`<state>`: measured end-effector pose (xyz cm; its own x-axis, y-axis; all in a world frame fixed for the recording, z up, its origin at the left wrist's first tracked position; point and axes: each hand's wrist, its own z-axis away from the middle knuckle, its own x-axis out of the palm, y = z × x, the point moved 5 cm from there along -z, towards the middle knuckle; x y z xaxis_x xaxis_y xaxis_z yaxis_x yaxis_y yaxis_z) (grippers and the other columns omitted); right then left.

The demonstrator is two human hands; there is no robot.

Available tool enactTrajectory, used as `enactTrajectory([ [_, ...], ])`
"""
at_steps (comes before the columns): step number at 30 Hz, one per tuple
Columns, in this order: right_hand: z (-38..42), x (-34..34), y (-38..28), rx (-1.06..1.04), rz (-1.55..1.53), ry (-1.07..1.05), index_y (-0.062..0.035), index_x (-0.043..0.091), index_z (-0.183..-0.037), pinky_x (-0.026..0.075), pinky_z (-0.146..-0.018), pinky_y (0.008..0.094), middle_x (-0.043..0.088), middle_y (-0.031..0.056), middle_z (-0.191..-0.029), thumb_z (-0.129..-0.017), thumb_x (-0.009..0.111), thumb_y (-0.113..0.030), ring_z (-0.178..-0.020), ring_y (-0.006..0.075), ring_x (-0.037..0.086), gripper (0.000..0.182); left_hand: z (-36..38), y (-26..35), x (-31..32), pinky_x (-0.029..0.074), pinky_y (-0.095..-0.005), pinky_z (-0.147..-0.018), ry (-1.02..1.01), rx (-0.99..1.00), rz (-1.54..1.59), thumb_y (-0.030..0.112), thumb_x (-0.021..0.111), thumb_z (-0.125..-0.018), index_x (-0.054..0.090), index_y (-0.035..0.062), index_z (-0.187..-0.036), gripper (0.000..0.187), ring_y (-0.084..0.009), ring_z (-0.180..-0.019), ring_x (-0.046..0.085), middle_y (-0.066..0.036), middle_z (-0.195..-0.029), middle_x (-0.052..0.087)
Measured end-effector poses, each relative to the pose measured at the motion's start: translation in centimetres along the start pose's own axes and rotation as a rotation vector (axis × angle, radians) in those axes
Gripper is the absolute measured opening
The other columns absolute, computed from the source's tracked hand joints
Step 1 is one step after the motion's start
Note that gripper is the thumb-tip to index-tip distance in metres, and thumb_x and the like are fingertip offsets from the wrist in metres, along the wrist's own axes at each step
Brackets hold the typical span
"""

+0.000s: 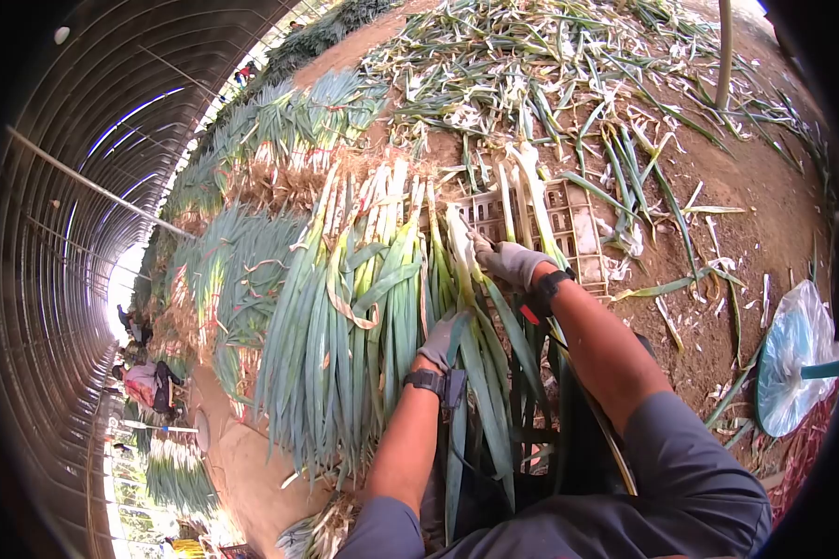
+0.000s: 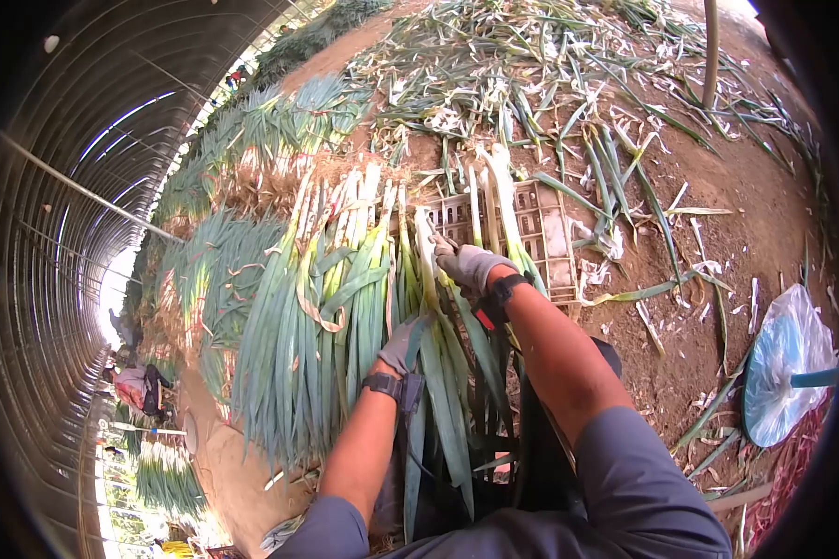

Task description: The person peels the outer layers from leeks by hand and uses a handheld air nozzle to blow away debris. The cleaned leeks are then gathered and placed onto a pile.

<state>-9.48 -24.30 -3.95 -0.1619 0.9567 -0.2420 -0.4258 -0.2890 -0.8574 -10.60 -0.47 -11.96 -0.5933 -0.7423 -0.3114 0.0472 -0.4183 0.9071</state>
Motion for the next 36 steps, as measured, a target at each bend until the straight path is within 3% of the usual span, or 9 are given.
enactTrajectory([
  [6,0.2,0.5,0.0,-0.009,0.042,-0.062,-0.0001,0.060,-0.084,0.048,-0.053,0.0393,0.059,0.0102,-0.066,-0.095,0.042,-0.069,-0.054,0.0227,0.058,0.072,1.5,-0.2,0.3,0.052,-0.0282,-0.079,0.028,-0.022,0.235,0.036,0.066,-0.100,0.059,0.0044,-0.136,0.049,-0.0125,-0.089,0.064,-0.004,-0.106,0.068],
  [10,3.6,-1.5,-1.3,-0.033,-0.059,-0.007,-0.0014,0.062,-0.085,0.044,-0.048,0.0376,0.058,0.0093,-0.064,-0.094,0.046,-0.070,-0.051,0.0207,0.056,0.071,1.3,1.4,-1.9,0.048,-0.0320,-0.100,0.070,0.062,-0.229,0.032,0.057,-0.103,0.052,0.0031,-0.145,0.051,-0.0182,-0.113,0.061,-0.010,-0.126,0.065],
  [15,7.5,-3.7,-0.9,-0.082,-0.128,-0.082,-0.0046,0.066,-0.085,0.042,-0.046,0.0300,0.060,0.0038,-0.068,-0.099,0.051,-0.064,-0.052,0.0129,0.056,0.063,-2.8,11.0,-6.4,0.031,-0.0393,-0.122,-0.082,0.346,-0.537,0.028,0.038,-0.108,0.045,0.0038,-0.151,0.050,-0.0266,-0.143,0.044,-0.012,-0.152,0.052],
  [17,8.9,-4.8,-1.0,-0.079,-0.256,-0.039,-0.0048,0.063,-0.085,0.042,-0.046,0.0303,0.057,0.0025,-0.067,-0.099,0.049,-0.067,-0.052,0.0123,0.054,0.066,-1.2,22.7,-5.1,0.041,-0.0358,-0.112,0.135,0.099,-0.219,0.061,0.057,-0.094,0.046,0.0003,-0.149,0.083,-0.0319,-0.134,0.052,-0.025,-0.145,0.053],
  [21,8.8,-8.0,0.7,-0.172,-0.546,0.211,-0.0040,0.061,-0.085,0.042,-0.046,0.0305,0.054,0.0044,-0.064,-0.096,0.055,-0.063,-0.049,0.0149,0.053,0.060,-4.6,28.7,-3.8,0.044,-0.0361,-0.109,-0.063,0.057,0.012,0.062,0.056,-0.094,0.053,-0.0022,-0.141,0.080,-0.0330,-0.124,0.058,-0.027,-0.135,0.058],
  [24,8.6,-9.5,2.1,-0.163,-0.577,0.250,-0.0047,0.060,-0.090,0.047,-0.050,0.0327,0.059,0.0064,-0.070,-0.098,0.056,-0.058,-0.053,0.0167,0.057,0.054,-13.5,20.3,-2.7,0.053,-0.0334,-0.091,-0.033,0.238,0.043,0.049,0.055,-0.100,0.062,0.0036,-0.123,0.052,-0.0207,-0.095,0.064,-0.008,-0.109,0.066],
  [29,8.5,-7.8,2.5,-0.133,-0.618,0.095,-0.0084,0.057,-0.091,0.042,-0.047,0.0313,0.054,0.0027,-0.069,-0.100,0.058,-0.051,-0.051,0.0141,0.050,0.043,-11.4,11.1,5.0,0.049,-0.0371,-0.101,-0.092,0.035,-0.607,0.044,0.063,-0.095,0.059,0.0002,-0.134,0.058,-0.0297,-0.113,0.063,-0.017,-0.125,0.066],
  [33,9.5,-4.8,0.7,-0.063,-0.366,0.015,-0.0010,0.060,-0.098,0.050,-0.051,0.0308,0.060,0.0062,-0.077,-0.101,0.053,-0.056,-0.058,0.0152,0.061,0.055,-7.2,10.7,2.7,0.060,-0.0358,-0.073,0.099,-0.294,-0.114,0.041,0.066,-0.095,0.063,0.0083,-0.132,0.050,-0.0269,-0.094,0.070,-0.012,-0.113,0.072],
  [36,10.2,-2.7,-1.4,-0.011,-0.111,-0.102,0.0008,0.060,-0.104,0.050,-0.050,0.0321,0.061,0.0068,-0.078,-0.101,0.050,-0.059,-0.059,0.0158,0.062,0.061,-8.2,10.4,-2.8,0.056,-0.0476,-0.086,0.470,-0.145,-0.794,0.041,0.057,-0.093,0.071,0.0138,-0.117,0.038,-0.0388,-0.099,0.071,-0.018,-0.110,0.074],
])
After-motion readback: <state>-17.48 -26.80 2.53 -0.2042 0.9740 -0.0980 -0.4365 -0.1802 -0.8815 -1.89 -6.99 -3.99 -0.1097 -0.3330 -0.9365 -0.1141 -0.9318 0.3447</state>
